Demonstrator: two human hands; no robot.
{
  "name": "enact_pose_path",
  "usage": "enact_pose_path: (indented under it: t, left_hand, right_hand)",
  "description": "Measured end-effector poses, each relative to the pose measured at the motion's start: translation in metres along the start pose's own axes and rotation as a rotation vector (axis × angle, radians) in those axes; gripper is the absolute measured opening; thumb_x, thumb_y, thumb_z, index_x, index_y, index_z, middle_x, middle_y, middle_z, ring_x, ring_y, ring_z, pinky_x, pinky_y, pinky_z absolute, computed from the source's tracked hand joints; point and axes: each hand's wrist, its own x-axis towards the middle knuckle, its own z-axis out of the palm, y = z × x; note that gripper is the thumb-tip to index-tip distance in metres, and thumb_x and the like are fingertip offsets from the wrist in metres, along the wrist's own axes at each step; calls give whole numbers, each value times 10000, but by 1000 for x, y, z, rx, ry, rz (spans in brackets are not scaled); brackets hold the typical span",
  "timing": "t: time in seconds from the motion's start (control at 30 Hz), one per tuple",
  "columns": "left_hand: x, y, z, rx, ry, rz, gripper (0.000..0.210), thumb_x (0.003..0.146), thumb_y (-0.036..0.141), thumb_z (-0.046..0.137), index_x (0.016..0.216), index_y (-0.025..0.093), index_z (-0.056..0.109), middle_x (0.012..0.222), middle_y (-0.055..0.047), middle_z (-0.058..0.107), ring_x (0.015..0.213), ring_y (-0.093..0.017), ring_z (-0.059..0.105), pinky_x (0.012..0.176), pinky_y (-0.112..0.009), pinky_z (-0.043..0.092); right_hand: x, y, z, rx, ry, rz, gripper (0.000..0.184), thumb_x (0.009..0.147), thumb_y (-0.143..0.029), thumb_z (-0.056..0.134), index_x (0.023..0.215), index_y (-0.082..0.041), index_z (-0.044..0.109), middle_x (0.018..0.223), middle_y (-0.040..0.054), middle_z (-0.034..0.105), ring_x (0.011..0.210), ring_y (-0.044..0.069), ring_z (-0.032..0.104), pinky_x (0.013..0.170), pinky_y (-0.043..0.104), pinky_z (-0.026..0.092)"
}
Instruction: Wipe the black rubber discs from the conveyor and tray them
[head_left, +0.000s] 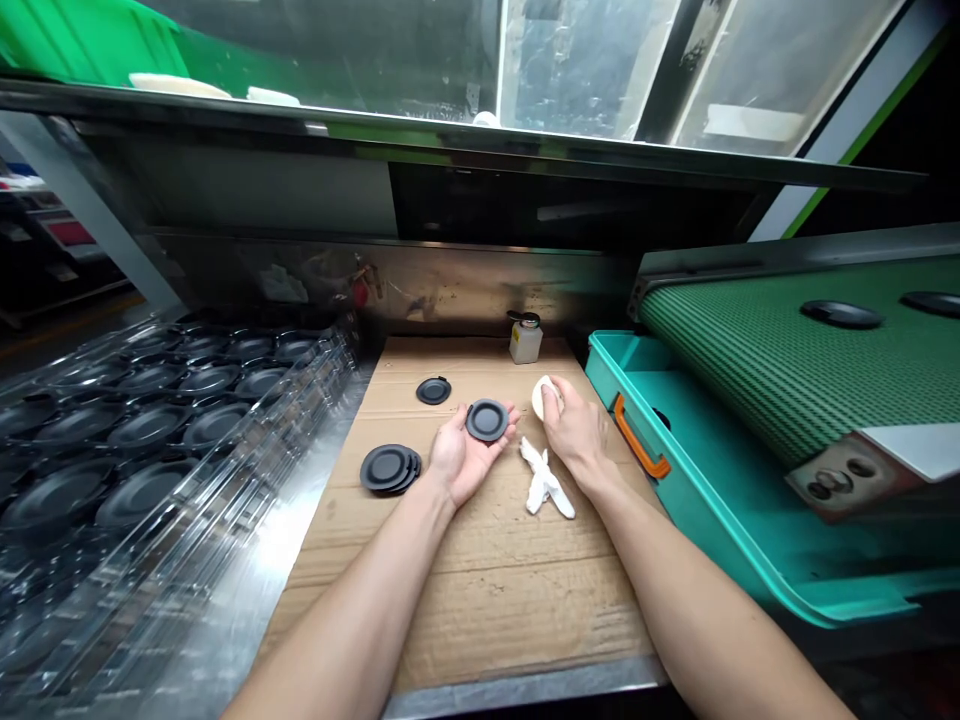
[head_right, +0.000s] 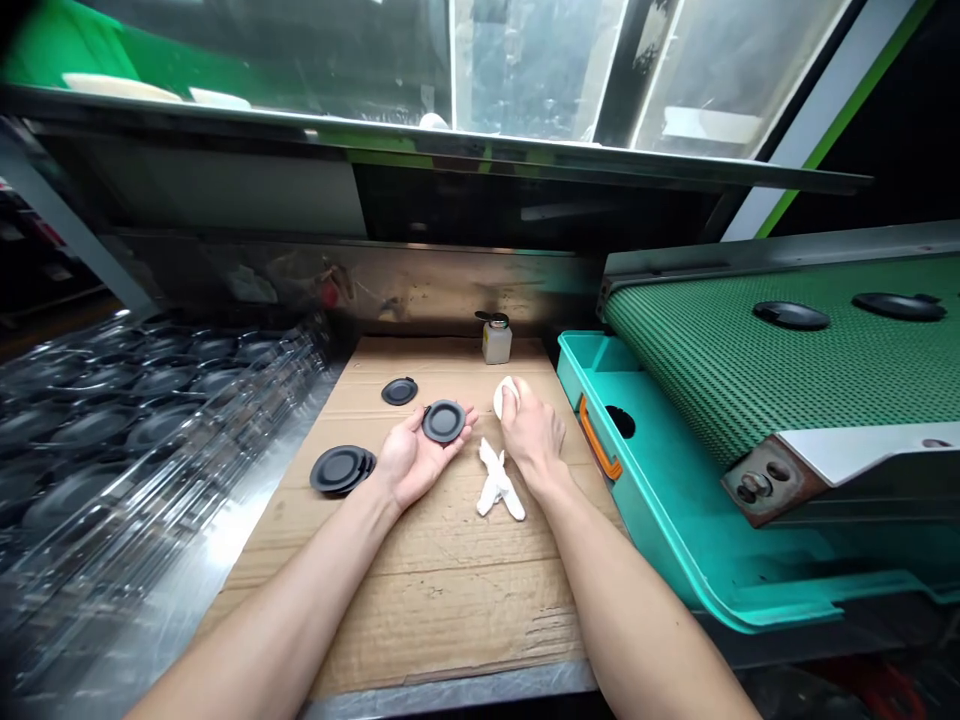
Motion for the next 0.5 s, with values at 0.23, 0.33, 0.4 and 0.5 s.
enact_pose_path:
  t: [0.23,0.33,0.4,0.5]
  left_hand:
    - [-21,-21,20,515,-22,394,591,707,182,775,1258,192,561,1074,-116,681,1054,-220,625,937,-296,456]
    - [-29,-32,26,682,-79,607,911,523,7,828,1341,251,511,1149,-72,647,1164,-215,553,1097,-302,312]
    - [-32,-35,28,740,-93,660,984,522,0,820,1394,269,450,1186,-66,625,1198,-222,528,1127,-323,272]
    - [-35,-32,31,751,-66,667,1023,526,-19,808,1422,270,407,1183,-65,627,1222,-227,514,1132,-334,265]
  right_hand:
    - [5,11,16,82,-77,37,496,982,-527,258,1322,-301,539,1122,81,672,1026,252,615,813,332,432]
    - [7,13,17,99,-71,40,494,978,-535,264,1308,-301,547,1109,79,676,1029,255,616,823,340,437]
    - [7,13,17,112,-70,33,489,975,-537,272,1296,-301,556,1092,77,682,1015,258,623,818,345,440]
    - [6,15,16,137,-69,33,484,973,-533,291,1288,-288,563,1086,82,685,1006,263,627,820,349,442]
